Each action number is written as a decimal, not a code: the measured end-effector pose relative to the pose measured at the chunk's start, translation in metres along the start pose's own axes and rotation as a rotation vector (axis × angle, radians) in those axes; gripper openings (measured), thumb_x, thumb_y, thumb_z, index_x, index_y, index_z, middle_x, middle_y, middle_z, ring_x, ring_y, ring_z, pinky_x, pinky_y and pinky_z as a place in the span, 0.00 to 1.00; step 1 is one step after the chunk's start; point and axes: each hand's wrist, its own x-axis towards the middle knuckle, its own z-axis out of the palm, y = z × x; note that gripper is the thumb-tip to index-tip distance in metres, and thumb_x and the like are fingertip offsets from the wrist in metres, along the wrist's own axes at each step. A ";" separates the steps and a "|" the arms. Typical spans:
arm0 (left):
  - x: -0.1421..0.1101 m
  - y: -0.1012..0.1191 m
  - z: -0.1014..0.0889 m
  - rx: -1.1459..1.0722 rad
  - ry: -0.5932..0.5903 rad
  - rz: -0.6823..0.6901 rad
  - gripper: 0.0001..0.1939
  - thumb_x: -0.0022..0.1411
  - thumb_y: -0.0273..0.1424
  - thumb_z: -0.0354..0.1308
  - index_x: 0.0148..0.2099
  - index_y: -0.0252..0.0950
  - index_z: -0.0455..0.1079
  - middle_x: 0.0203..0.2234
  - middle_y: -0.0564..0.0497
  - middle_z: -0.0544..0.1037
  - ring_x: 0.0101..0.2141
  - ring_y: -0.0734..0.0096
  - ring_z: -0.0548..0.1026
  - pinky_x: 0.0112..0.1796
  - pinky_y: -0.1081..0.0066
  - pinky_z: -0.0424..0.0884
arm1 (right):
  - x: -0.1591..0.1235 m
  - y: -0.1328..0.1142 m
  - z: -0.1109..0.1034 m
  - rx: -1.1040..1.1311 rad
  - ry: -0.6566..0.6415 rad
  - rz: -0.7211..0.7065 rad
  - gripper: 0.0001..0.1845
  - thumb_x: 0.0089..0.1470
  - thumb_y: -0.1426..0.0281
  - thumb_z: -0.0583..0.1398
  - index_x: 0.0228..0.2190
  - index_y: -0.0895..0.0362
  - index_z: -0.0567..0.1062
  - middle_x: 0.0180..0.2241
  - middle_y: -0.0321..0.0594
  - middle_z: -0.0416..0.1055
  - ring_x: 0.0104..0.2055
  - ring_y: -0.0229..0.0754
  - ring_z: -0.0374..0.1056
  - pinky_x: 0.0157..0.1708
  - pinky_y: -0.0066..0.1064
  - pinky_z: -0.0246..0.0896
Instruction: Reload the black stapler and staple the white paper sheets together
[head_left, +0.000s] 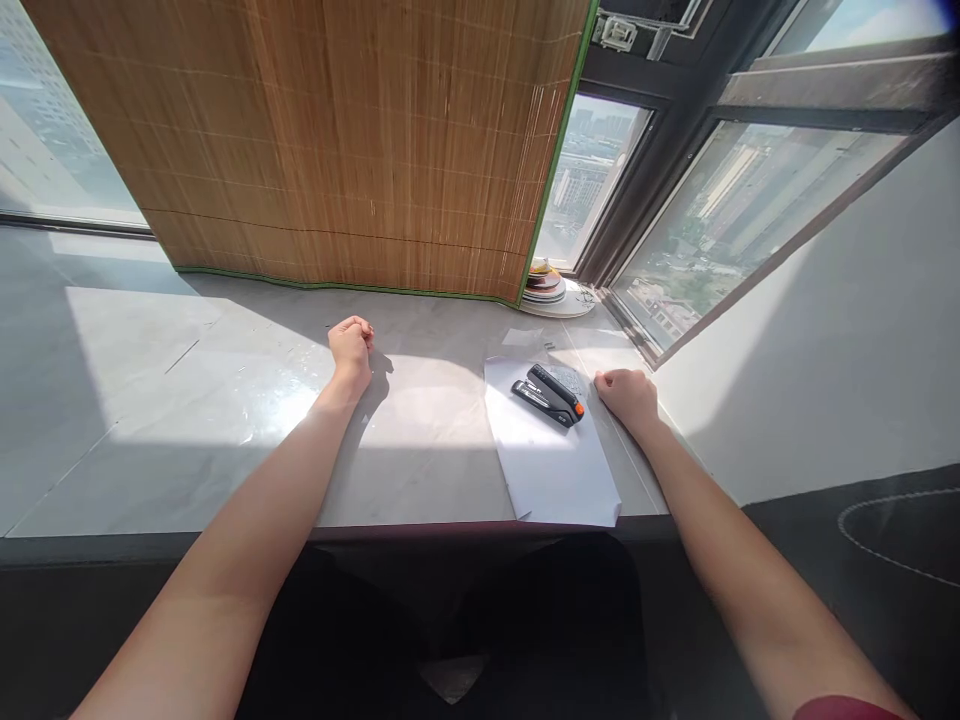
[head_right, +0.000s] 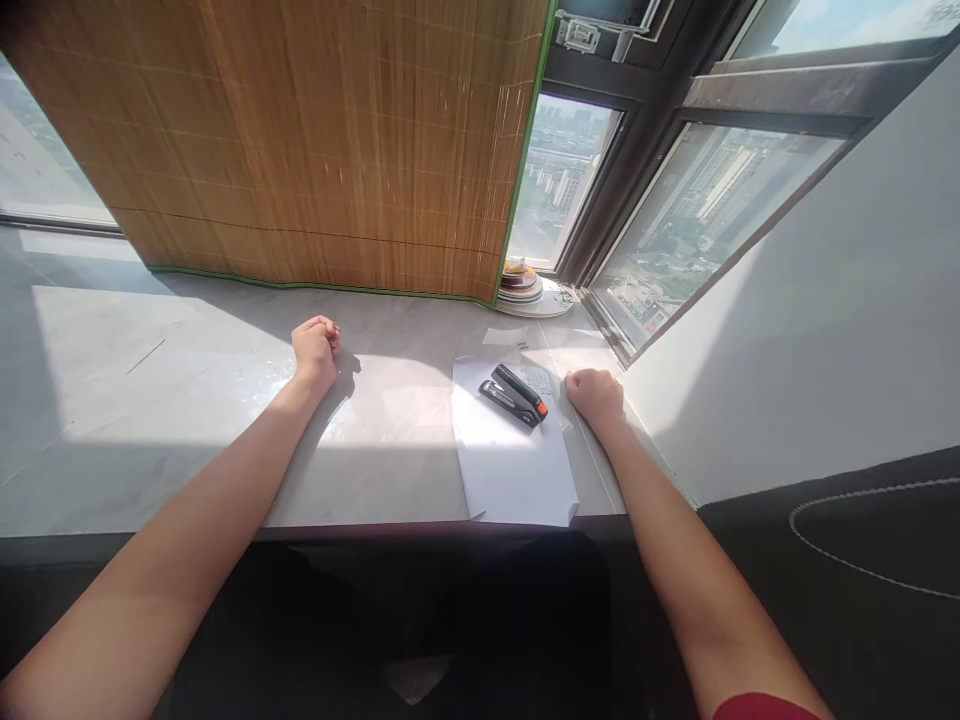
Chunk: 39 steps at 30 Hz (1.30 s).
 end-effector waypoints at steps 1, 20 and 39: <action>0.000 0.000 0.000 -0.001 -0.003 0.000 0.07 0.42 0.23 0.56 0.21 0.37 0.61 0.21 0.51 0.65 0.22 0.75 0.57 0.23 0.73 0.45 | 0.003 -0.005 0.000 0.052 0.027 -0.040 0.23 0.69 0.59 0.54 0.28 0.56 0.80 0.31 0.52 0.78 0.37 0.54 0.75 0.40 0.40 0.64; 0.006 0.008 -0.009 -0.098 0.064 -0.031 0.07 0.38 0.24 0.55 0.23 0.37 0.59 0.23 0.52 0.64 0.22 0.77 0.55 0.24 0.73 0.45 | -0.001 -0.242 0.019 0.260 -0.262 -0.383 0.32 0.78 0.65 0.45 0.76 0.63 0.57 0.81 0.62 0.42 0.84 0.64 0.39 0.73 0.83 0.34; 0.039 0.020 -0.042 -0.174 0.268 0.071 0.19 0.50 0.28 0.57 0.29 0.40 0.44 0.22 0.58 0.49 0.22 0.76 0.45 0.24 0.71 0.45 | 0.012 -0.231 -0.021 0.237 -0.143 -0.442 0.26 0.75 0.61 0.53 0.36 0.60 0.86 0.36 0.56 0.83 0.50 0.59 0.79 0.50 0.42 0.69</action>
